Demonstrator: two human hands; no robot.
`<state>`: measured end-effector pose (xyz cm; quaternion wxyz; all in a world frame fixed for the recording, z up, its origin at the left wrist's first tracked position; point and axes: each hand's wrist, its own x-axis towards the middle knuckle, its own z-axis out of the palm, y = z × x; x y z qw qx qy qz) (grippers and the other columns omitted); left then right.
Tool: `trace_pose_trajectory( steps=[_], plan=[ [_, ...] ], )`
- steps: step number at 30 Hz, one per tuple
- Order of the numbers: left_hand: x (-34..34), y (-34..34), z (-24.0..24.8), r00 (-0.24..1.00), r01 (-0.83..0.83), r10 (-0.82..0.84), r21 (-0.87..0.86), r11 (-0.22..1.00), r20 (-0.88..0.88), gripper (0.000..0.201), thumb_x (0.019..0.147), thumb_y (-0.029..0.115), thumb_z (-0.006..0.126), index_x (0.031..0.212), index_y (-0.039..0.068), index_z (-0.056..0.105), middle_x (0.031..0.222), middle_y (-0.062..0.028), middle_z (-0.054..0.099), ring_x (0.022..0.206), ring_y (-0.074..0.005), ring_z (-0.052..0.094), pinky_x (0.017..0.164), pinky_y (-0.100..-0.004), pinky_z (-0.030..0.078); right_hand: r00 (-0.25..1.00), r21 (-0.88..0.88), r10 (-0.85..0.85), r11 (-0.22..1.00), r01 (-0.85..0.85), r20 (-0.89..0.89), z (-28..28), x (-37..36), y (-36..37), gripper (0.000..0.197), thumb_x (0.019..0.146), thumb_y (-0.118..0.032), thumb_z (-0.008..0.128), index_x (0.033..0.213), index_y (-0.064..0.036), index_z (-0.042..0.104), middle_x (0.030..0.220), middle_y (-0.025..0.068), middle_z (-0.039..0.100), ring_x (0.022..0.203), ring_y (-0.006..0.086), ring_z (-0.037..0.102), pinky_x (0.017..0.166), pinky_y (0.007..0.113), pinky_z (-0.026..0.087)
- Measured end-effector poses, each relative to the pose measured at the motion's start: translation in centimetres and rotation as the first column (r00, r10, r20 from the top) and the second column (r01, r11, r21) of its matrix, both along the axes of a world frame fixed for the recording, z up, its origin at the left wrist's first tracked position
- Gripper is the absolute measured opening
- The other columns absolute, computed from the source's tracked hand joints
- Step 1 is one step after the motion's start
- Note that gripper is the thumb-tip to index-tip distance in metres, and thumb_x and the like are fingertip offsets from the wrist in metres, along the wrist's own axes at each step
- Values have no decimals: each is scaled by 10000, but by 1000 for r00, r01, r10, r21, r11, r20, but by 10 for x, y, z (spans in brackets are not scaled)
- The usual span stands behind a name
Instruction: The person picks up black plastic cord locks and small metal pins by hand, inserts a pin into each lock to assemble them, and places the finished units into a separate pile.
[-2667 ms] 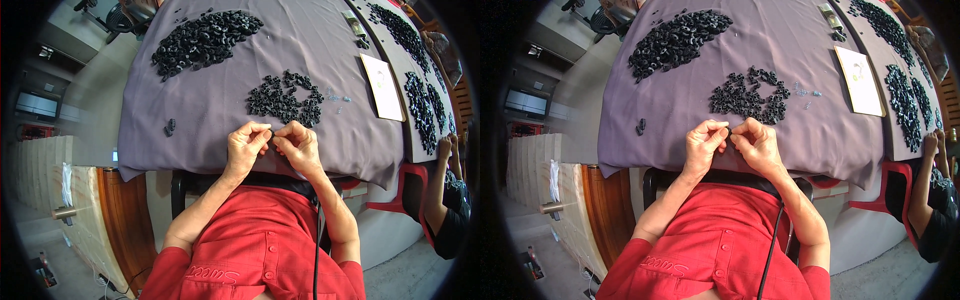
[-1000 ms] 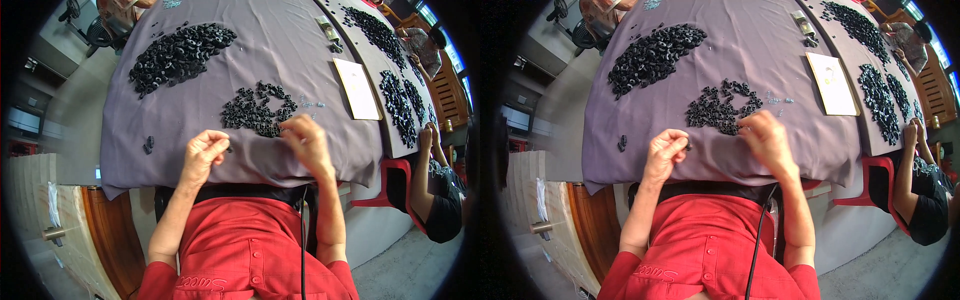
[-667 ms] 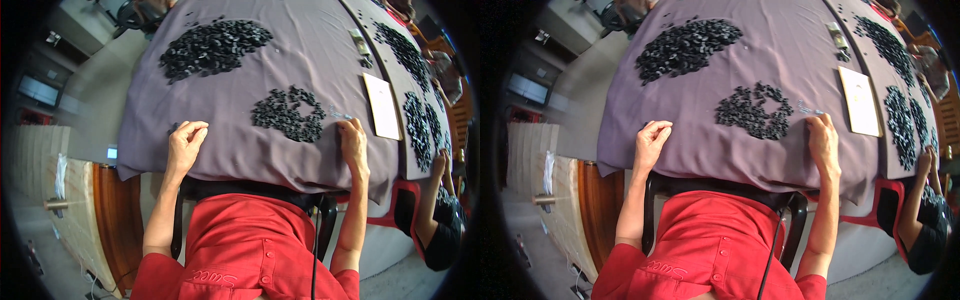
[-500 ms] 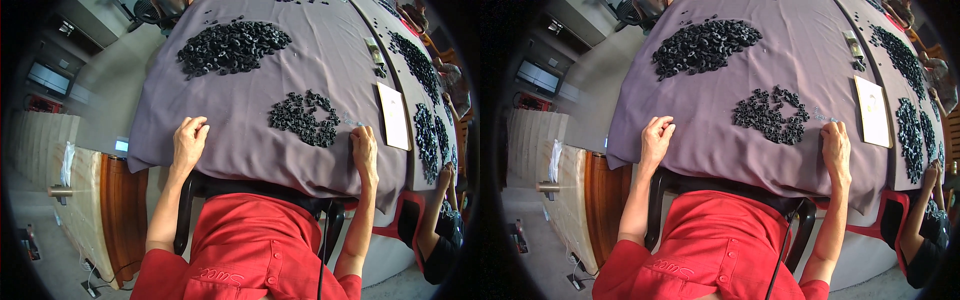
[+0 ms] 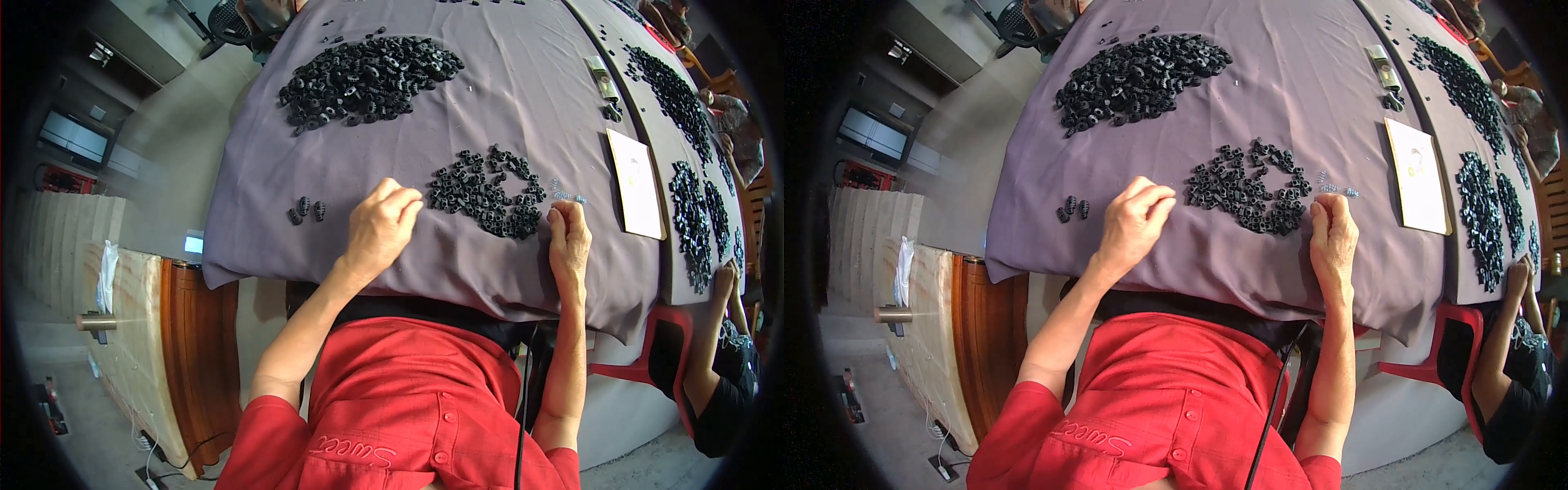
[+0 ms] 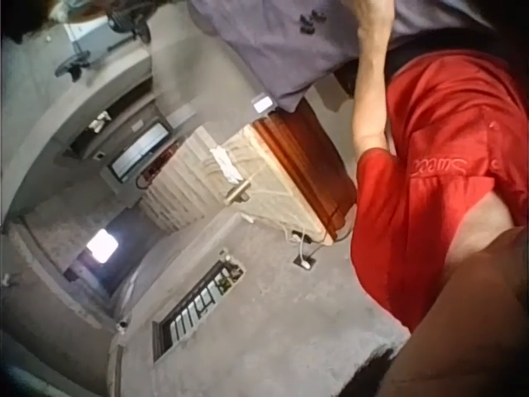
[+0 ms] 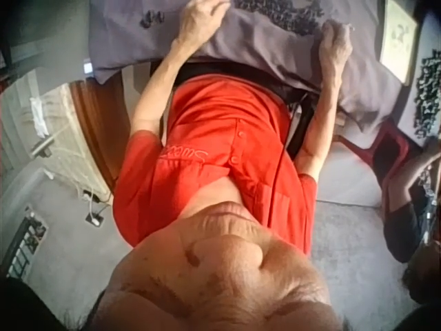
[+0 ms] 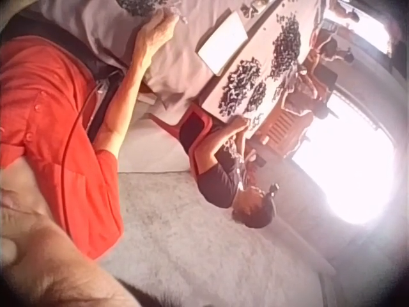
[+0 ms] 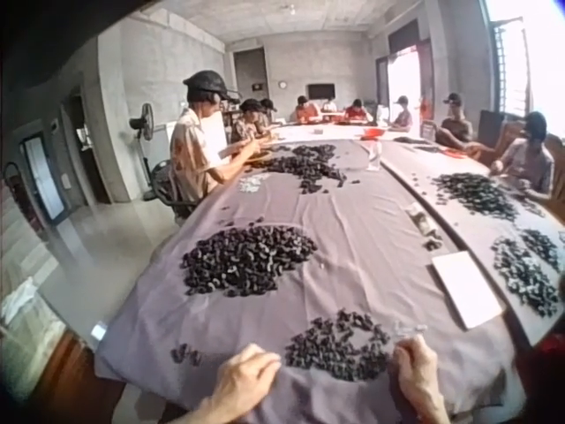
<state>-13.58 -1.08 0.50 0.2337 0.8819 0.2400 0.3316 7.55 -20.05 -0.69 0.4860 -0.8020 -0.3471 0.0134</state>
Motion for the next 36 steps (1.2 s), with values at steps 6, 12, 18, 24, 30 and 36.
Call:
trace_pose_trajectory(
  steps=[6, 12, 18, 24, 30, 36],
  plan=[
    [25, -11, -13, 994, 108, -107, 24, 994, -34, 92, 819, 98, 670, 898, 49, 669, 817, -97, 600, 729, -271, 630, 657, -360, 502, 997, 56, -17, 998, 22, -79, -9, 2, -6, 68, 905, -79, 575, 944, -24, 577, 769, 46, 603, 722, 96, 522, 677, 256, 448],
    [39, 40, -7, 998, -29, 29, 1, 1000, -60, 90, 843, 160, 653, 876, 81, 681, 814, -100, 622, 719, -279, 630, 647, -374, 493, 998, 62, 12, 998, -8, -58, -9, 1, -5, 75, 874, -50, 592, 935, -7, 583, 786, 123, 636, 700, 200, 601, 676, 310, 480],
    [72, 119, -15, 959, -231, 238, 65, 971, -151, 199, 825, 199, 679, 985, 88, 641, 932, -117, 622, 843, -318, 637, 718, -433, 508, 1000, 92, 22, 995, -23, 10, -11, -1, -3, 71, 864, -40, 602, 920, 0, 583, 767, 122, 628, 685, 203, 607, 656, 311, 482],
    [96, 138, -27, 942, -273, 302, 190, 943, -146, 237, 763, 249, 740, 939, 117, 650, 917, -90, 608, 827, -304, 630, 711, -431, 503, 1000, 71, 19, 997, -18, -5, -7, -3, -2, 72, 863, -43, 607, 917, -2, 583, 761, 118, 628, 677, 196, 606, 653, 307, 482],
    [85, 126, -26, 975, -215, 219, 90, 973, -45, 200, 782, 194, 734, 930, 91, 649, 953, -113, 575, 806, -287, 630, 702, -419, 514, 1000, 80, 12, 997, -11, -17, -11, -1, -3, 66, 871, -44, 599, 923, -7, 583, 773, 114, 632, 698, 193, 609, 662, 306, 481],
    [46, 55, -15, 946, 205, -38, -505, 839, 321, 157, 858, 36, 664, 1005, -16, 646, 892, -29, 629, 685, -88, 610, 601, -218, 507, 996, 96, 2, 995, 7, -94, -14, 2, -7, 80, 892, -51, 575, 962, -15, 592, 784, 112, 631, 707, 191, 600, 675, 294, 476]
  ],
)
